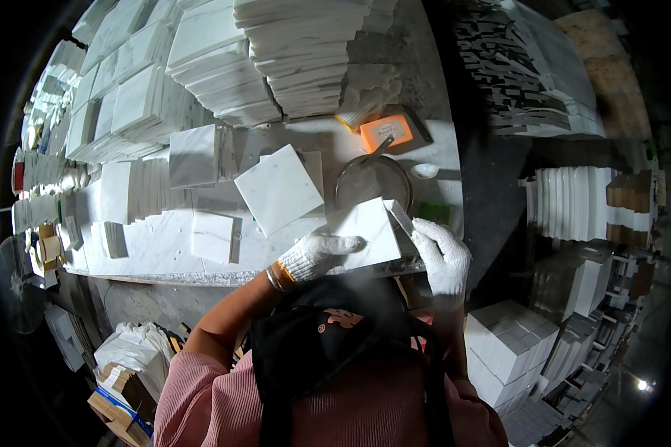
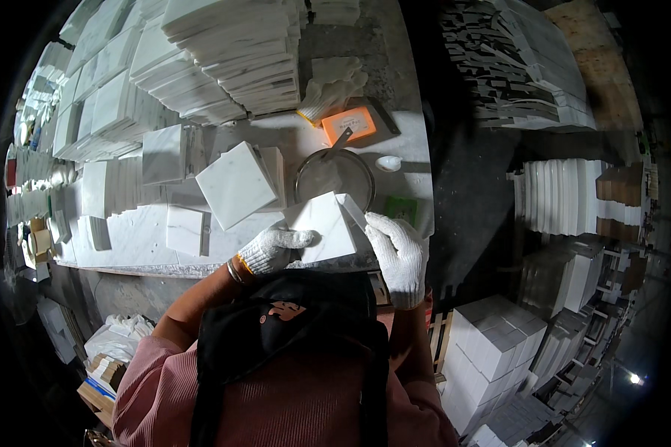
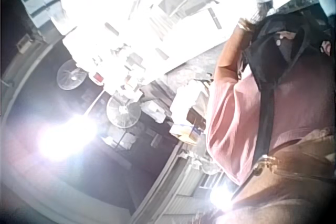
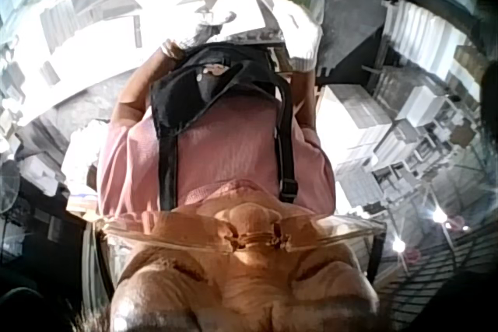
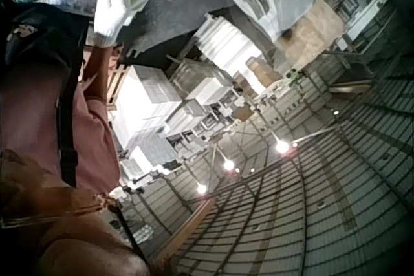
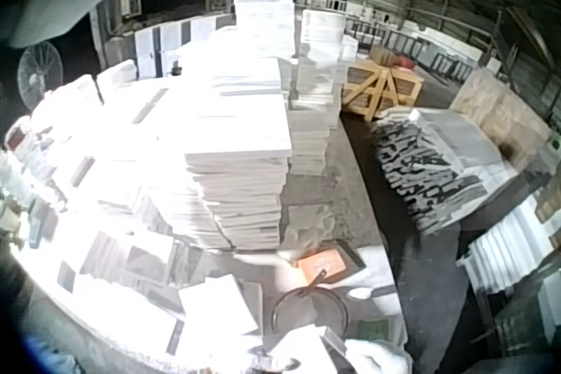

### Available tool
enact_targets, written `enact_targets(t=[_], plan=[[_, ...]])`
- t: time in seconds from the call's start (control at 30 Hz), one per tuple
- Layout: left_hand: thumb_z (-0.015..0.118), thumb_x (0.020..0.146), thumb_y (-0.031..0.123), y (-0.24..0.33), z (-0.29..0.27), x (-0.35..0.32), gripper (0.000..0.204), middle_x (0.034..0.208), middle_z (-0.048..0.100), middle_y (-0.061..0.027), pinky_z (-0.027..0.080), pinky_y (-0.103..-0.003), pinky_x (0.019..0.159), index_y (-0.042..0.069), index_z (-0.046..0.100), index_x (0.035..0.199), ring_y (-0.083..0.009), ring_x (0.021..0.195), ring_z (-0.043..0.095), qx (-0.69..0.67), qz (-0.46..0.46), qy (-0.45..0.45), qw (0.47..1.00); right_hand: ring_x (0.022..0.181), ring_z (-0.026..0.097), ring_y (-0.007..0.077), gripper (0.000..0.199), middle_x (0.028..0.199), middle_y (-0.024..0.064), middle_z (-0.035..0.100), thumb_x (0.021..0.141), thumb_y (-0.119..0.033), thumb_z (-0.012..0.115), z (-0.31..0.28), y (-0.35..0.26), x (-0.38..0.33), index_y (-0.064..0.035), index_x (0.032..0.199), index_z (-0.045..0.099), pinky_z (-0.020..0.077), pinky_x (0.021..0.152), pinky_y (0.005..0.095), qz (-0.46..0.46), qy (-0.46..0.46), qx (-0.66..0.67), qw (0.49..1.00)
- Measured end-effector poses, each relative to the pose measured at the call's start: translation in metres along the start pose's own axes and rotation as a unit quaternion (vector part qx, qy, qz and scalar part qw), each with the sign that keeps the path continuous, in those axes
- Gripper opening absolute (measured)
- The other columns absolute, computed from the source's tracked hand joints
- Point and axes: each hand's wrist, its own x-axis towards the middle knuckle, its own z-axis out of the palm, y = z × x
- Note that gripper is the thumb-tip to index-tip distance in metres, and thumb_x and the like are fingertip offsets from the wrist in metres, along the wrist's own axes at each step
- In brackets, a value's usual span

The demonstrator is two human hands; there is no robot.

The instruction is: The person repeatedly picks up white square tiles from a stack, uses a small tool to scrape or smooth the edges, and then uses a green block to rub the edges. The person handles the tiles one at a time, placing them back on the stack after finishing each one.

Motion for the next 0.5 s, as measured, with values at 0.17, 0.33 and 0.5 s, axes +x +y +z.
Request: enact_targets(t=[0.17, 0.33, 0.5], plan=[[0.077, 0.087, 0.024, 0.0018, 0.0047, -0.0022, 0.033, 0.081, 0.067, -0.0046, 0.043, -0.024, 0.055, -0.004, 0.071, 0.103, -0.0104, 0.064, 0.057, 0.0, 0.021, -0.006, 1.0, 0.084, 0.07, 0.0207, 0.019, 0.094, 0.0139, 0.073, 0.084, 0.003, 0.071, -0.0019, 0.0002, -0.0004, 0.0019, 0.103, 0.072, 0.0552, 0.075, 0.0299, -0.02, -0.004, -0.023, 1.0], [0.077, 0.087, 0.024, 0.0011, 0.0077, -0.0024, 0.033, 0.079, 0.065, -0.0027, 0.042, -0.024, 0.055, -0.004, 0.071, 0.102, -0.0092, 0.064, 0.054, 0.01, 0.018, 0.012, 1.0, 0.088, 0.071, 0.0207, 0.018, 0.099, 0.0145, 0.073, 0.087, 0.005, 0.068, -0.0039, -0.0002, -0.0023, 0.0025, 0.104, 0.071, 0.0565, 0.078, 0.0303, -0.052, -0.012, -0.063, 0.997], [0.078, 0.086, 0.026, 0.0001, 0.0037, -0.0013, 0.032, 0.078, 0.065, -0.002, 0.041, -0.025, 0.057, -0.003, 0.072, 0.101, -0.0087, 0.065, 0.053, 0.023, 0.018, 0.017, 0.999, 0.088, 0.071, 0.0207, 0.018, 0.1, 0.0146, 0.073, 0.087, 0.004, 0.068, -0.0044, 0.0, -0.0017, 0.003, 0.104, 0.071, 0.0566, 0.078, 0.0305, -0.064, 0.01, -0.087, 0.994]])
